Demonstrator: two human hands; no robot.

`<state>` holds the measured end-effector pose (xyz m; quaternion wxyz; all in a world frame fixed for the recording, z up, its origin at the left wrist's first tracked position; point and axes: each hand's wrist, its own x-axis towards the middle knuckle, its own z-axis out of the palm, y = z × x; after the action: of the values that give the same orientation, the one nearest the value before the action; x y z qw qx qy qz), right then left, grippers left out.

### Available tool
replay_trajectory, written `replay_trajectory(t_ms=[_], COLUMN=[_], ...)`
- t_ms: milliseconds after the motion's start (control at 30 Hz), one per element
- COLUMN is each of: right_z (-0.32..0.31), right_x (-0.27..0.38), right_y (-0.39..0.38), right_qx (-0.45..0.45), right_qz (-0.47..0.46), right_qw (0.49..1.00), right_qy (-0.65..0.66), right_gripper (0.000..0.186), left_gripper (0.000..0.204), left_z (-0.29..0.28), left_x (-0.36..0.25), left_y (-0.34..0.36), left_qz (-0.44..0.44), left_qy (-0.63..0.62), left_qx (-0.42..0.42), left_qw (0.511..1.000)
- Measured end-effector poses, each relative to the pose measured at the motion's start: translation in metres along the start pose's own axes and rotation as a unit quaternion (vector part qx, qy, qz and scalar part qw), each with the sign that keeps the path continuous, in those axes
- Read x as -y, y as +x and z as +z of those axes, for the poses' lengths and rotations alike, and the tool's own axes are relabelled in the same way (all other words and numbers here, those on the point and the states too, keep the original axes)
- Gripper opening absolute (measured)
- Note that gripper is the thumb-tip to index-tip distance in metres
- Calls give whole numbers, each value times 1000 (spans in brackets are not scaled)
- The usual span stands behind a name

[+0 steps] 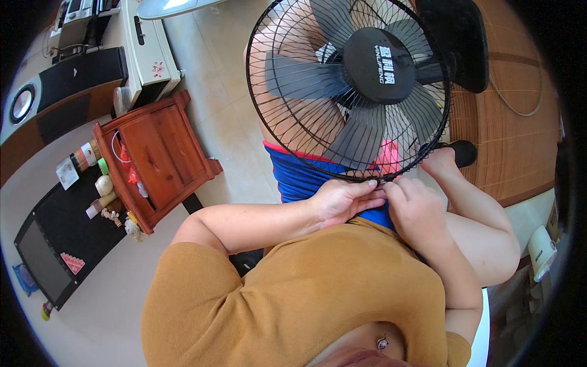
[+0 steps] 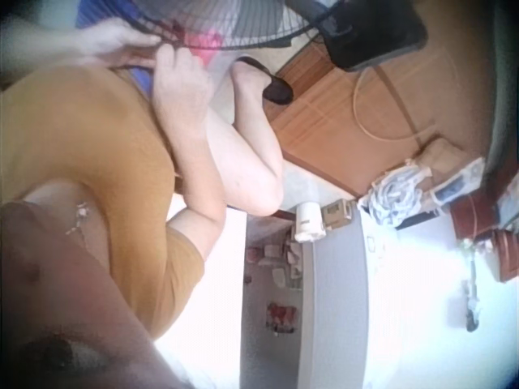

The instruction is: The person disassembles a fan by hand and using a screwdriver, removing the front grille, unscrewing internal components, and detaching the outer ring.

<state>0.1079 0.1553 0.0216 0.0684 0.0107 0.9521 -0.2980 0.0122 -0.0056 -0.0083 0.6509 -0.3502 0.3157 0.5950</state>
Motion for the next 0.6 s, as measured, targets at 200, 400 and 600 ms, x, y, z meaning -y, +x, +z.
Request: replay_trajectory(t_ms=[200,400,600], right_z=[-32,48,146], right_x=[-136,-314,-304], right_y=[-3,3,38], right_qx=[24,118,36], right_qz=[159,418,579], right_qw=[941,901,814], right_qy=[297,-9,13], right_gripper=[7,46,72], left_gripper=[29,40,40], left_z=[5,-1,-1], left_x=[-5,-5,-8], left_y=[-3,0,-3], left_qz=[-7,-15,-32], left_qy=[14,39,56], left_qx=[-13,16,17], left_qw=[1000,999,998])
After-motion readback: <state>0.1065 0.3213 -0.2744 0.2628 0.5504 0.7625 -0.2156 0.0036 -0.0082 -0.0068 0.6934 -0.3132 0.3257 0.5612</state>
